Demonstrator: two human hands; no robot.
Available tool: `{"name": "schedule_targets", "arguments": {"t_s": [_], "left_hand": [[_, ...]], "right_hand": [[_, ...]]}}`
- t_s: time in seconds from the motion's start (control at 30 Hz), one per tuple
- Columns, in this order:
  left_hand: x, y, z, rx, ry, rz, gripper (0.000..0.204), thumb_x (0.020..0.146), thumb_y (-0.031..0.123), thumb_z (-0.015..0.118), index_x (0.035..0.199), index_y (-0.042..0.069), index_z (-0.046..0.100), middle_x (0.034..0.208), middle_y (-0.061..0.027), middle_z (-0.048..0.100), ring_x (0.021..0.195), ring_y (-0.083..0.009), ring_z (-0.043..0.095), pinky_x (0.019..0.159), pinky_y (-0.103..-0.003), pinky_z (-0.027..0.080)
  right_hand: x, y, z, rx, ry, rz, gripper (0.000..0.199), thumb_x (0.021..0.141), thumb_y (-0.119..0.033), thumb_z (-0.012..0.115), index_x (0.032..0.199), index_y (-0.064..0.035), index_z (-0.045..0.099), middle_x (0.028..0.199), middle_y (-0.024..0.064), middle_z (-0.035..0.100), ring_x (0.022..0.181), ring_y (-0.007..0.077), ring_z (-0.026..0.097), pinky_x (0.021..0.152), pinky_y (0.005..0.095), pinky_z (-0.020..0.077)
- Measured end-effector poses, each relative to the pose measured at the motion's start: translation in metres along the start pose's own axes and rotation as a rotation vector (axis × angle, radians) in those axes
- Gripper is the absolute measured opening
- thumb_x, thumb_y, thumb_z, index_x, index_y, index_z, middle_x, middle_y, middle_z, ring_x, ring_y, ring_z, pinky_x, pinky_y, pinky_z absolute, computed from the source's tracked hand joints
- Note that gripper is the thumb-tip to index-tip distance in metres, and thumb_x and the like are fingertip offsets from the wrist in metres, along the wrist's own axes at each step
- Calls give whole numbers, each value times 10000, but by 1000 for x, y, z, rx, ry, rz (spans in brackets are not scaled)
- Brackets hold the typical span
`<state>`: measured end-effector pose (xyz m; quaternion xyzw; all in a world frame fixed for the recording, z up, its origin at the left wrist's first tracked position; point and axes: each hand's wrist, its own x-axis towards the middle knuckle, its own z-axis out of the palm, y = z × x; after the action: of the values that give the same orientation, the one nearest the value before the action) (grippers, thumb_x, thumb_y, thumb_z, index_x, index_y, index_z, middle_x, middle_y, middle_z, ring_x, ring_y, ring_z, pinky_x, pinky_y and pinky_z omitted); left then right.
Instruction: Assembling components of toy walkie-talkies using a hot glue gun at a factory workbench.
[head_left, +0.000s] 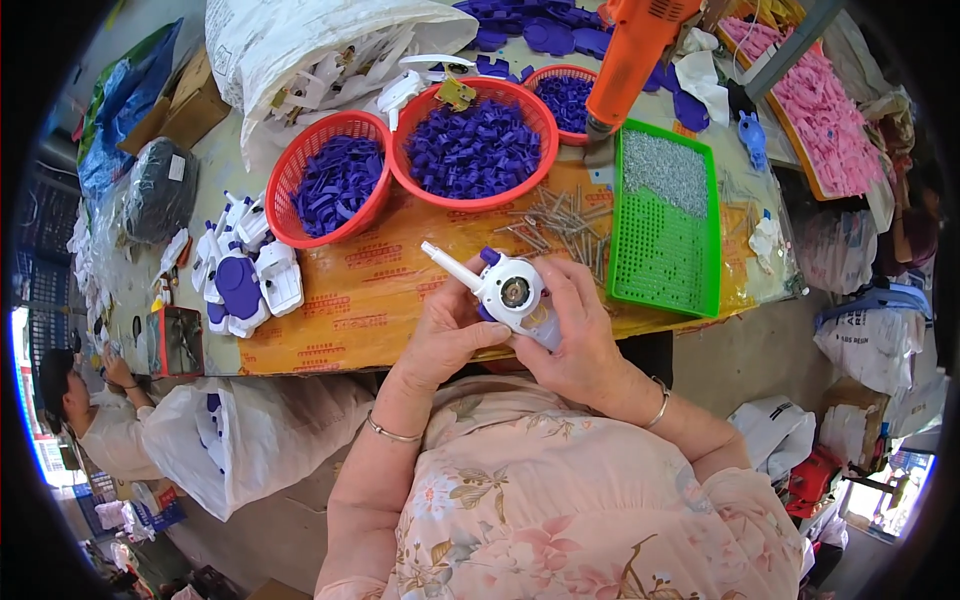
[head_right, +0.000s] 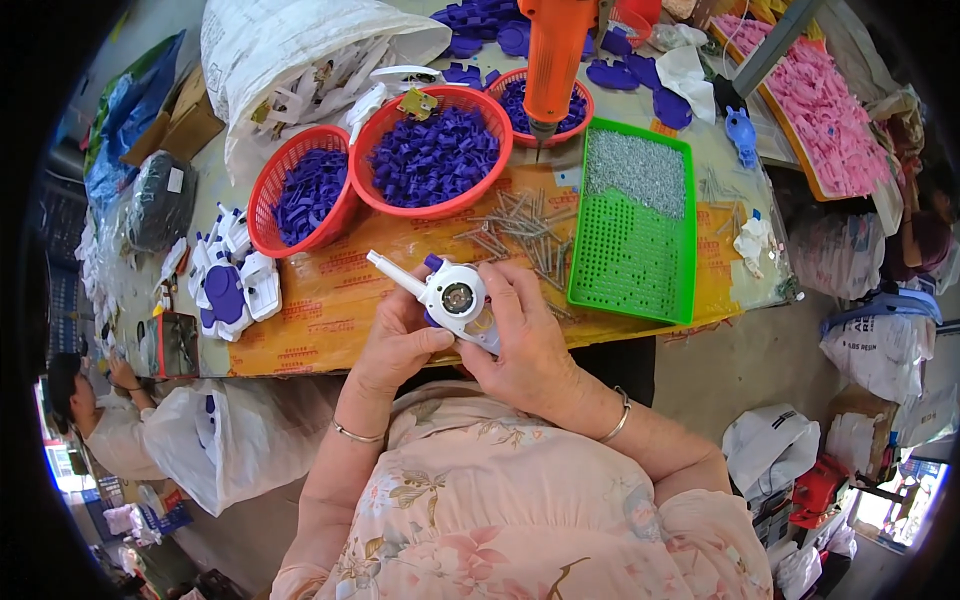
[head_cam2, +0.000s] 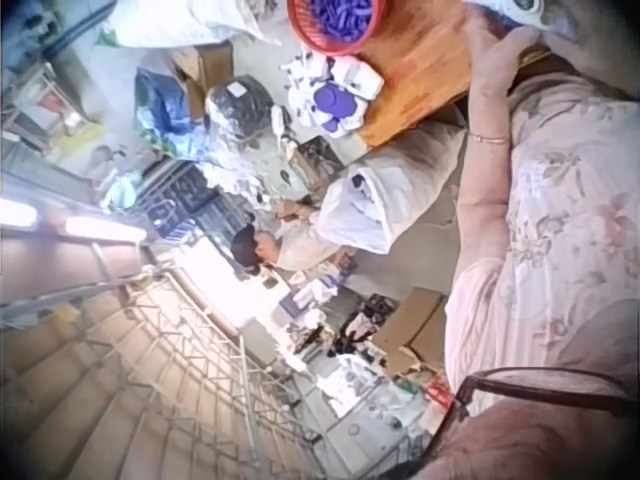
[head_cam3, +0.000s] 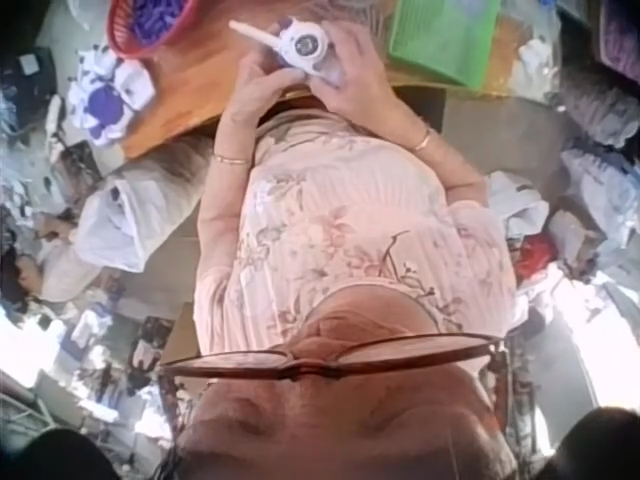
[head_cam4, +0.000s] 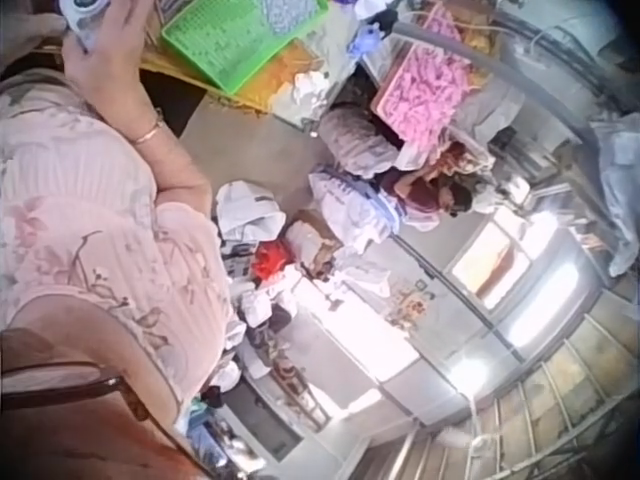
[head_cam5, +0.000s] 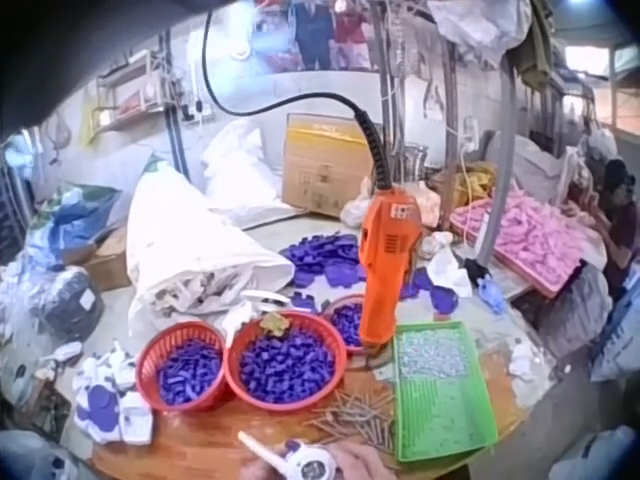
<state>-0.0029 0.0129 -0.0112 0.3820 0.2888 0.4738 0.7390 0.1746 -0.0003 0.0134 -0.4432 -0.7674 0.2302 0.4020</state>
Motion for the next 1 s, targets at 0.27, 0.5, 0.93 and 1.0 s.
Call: {"name": "schedule_targets", "arguments": {"t_s": [0.27, 0.5, 0.93, 1.0], "left_hand": [[-2, -3, 3, 85, 57, -8, 669, 744, -14, 705, 1338, 9, 396, 1196, -50, 546, 1086, -156, 535, 940, -328, 450], [-1, -8, -2, 88, 102, -29, 549, 770, 16, 698, 1267, -2, 465, 1109, -39, 583, 1008, -136, 568, 884, -299, 482], [-1, -5, 5, 206, 96, 76, 498, 757, -22, 676, 1222, 4, 499, 1070, -19, 585, 982, -109, 563, 854, -272, 477], [-1, -5, 7, 201, 134, 78, 515, 747, -34, 680, 1227, 0, 495, 1081, -25, 587, 985, -109, 565, 861, -273, 476]], "right_hand": [[0, -4, 3, -11, -21, 47, 685, 652, -85, 720, 1230, 54, 381, 1120, 203, 444, 985, 371, 521, 784, 391, 487], [0, -6, 5, -66, -12, 40, 692, 642, -100, 730, 1228, 56, 396, 1113, 191, 455, 948, 358, 544, 755, 386, 494], [-4, 5, 14, -13, 63, -25, 705, 633, -48, 719, 1258, 51, 409, 1162, 206, 464, 998, 371, 533, 827, 395, 472], [-3, 4, 14, 1, 63, -16, 707, 629, -36, 715, 1261, 49, 411, 1166, 208, 463, 1008, 373, 527, 842, 397, 463]]}}
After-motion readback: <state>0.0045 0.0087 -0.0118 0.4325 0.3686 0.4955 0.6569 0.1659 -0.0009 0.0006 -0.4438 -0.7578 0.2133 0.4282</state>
